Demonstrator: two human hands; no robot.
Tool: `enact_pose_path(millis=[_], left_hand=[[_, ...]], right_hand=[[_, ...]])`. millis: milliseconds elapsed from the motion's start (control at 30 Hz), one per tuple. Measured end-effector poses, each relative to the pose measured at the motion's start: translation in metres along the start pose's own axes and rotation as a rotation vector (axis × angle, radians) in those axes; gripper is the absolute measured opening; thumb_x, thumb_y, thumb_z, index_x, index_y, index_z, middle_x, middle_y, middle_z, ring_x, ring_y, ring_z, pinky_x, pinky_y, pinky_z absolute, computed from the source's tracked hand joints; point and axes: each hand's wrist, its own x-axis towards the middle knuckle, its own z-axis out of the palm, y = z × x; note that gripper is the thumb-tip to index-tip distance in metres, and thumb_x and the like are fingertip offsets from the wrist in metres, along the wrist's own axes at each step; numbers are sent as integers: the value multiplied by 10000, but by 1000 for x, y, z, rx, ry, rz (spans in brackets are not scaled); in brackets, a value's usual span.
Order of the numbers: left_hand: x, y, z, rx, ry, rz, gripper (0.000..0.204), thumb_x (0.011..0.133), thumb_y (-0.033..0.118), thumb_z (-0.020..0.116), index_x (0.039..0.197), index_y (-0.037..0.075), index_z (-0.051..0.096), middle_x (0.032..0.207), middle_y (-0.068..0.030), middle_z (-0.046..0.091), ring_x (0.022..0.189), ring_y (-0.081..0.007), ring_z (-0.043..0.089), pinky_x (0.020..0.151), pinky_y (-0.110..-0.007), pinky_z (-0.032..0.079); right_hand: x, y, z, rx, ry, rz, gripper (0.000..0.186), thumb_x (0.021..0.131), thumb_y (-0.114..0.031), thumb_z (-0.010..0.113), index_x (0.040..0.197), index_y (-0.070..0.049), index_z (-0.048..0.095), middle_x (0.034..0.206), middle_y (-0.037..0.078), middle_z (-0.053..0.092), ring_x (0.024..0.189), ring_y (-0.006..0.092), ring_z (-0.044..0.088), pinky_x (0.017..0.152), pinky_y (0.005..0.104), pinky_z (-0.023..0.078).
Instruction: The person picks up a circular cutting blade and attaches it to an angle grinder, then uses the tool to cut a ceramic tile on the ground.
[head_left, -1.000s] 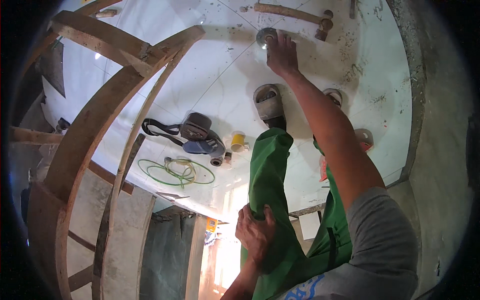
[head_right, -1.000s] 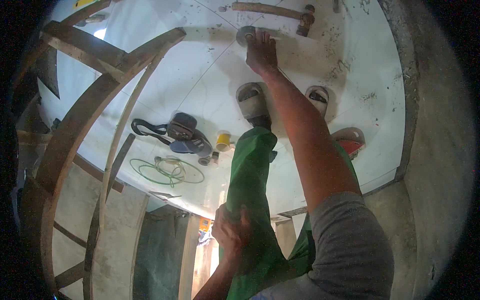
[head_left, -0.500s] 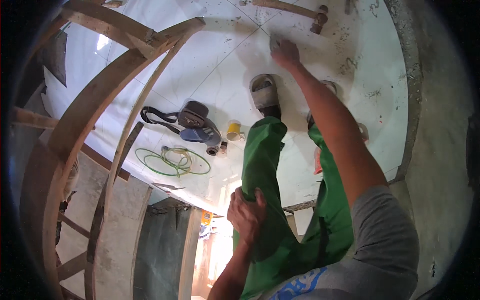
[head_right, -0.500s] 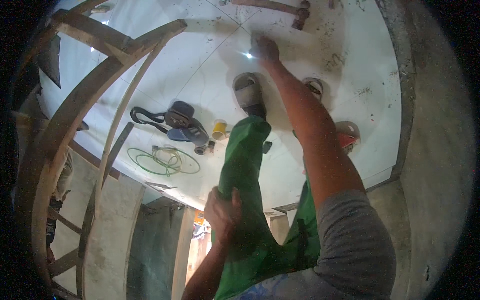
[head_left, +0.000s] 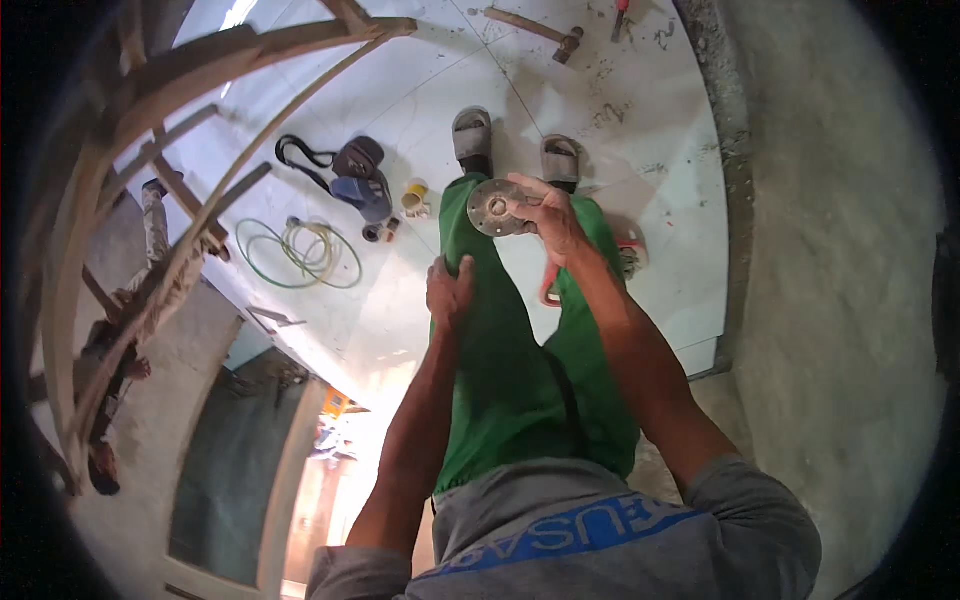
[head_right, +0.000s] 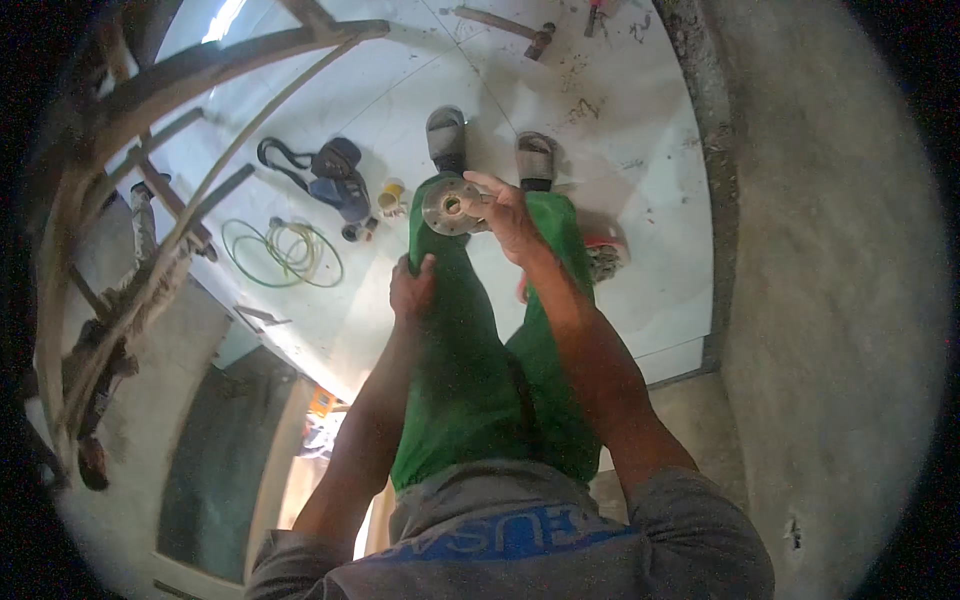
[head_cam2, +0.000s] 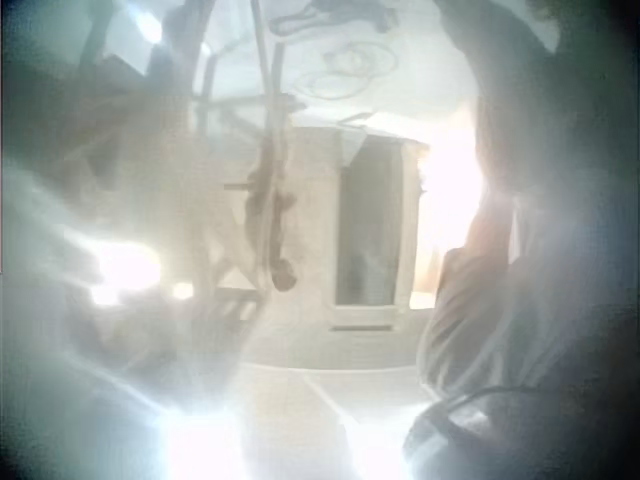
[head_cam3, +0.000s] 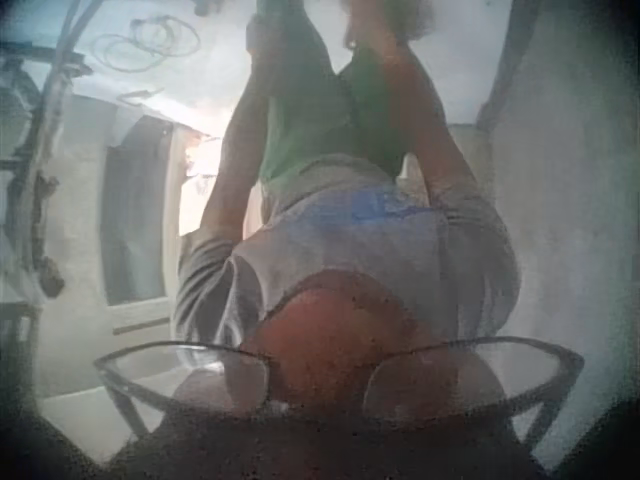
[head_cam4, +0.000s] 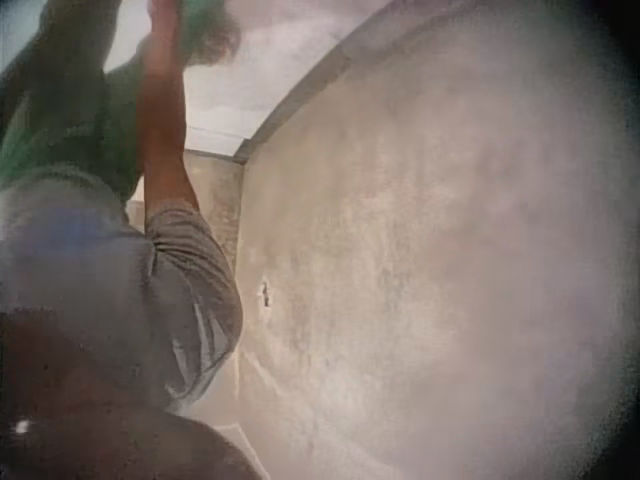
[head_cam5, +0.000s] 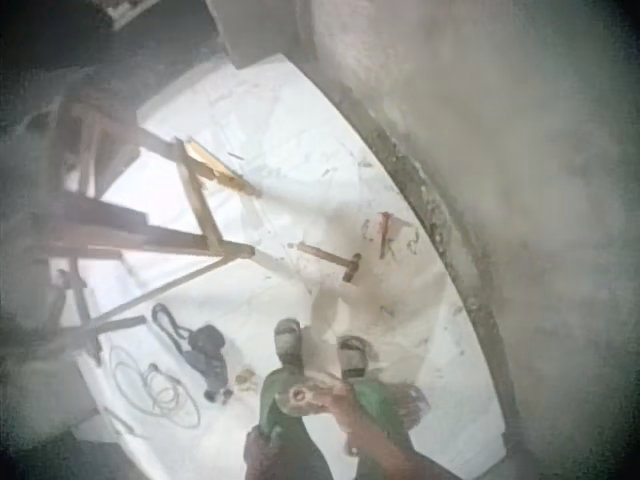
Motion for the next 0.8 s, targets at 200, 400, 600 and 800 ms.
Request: enact_pose_path(millis=[200, 400, 600, 800], left_hand=[[-131, 19, -57, -641, 147, 143, 523, 1034, 367, 640, 1345, -54, 651, 1225, -238, 722, 1139, -335, 687, 1006, -434, 524], [-235, -56, -59, -956, -116, -9, 410, 1052, 242, 641, 1348, -41, 664, 1160, -152, 761, 1022, -186, 724, 915, -332, 570], [-311, -132, -6, -1409, -126, -144, 354, 1060, 181, 632, 1354, -16, 650, 1110, -87, 752, 975, -130, 720, 835, -287, 589], [-372, -247, 31, -1597, -71, -138, 343, 1062, 165, 586, 1332, -36, 654, 1078, -73, 756, 891, -126, 717, 789, -273, 574]], right_hand=[[-119, 7, -2, -196, -121, 104, 632, 885, -129, 740, 1459, 72, 569, 1091, 171, 755, 825, 198, 730, 750, 321, 614], [-212, 45, 44, -344, -310, 275, 542, 887, -93, 721, 1387, 88, 619, 1064, 153, 750, 809, 211, 730, 675, 347, 625], [-264, 102, 77, -574, -291, 249, 585, 870, -111, 750, 1408, 79, 621, 1110, 138, 746, 857, 207, 728, 718, 333, 615], [-304, 176, 140, -914, -408, 219, 582, 876, -79, 746, 1415, 94, 607, 1141, 158, 750, 917, 217, 734, 777, 348, 612]])
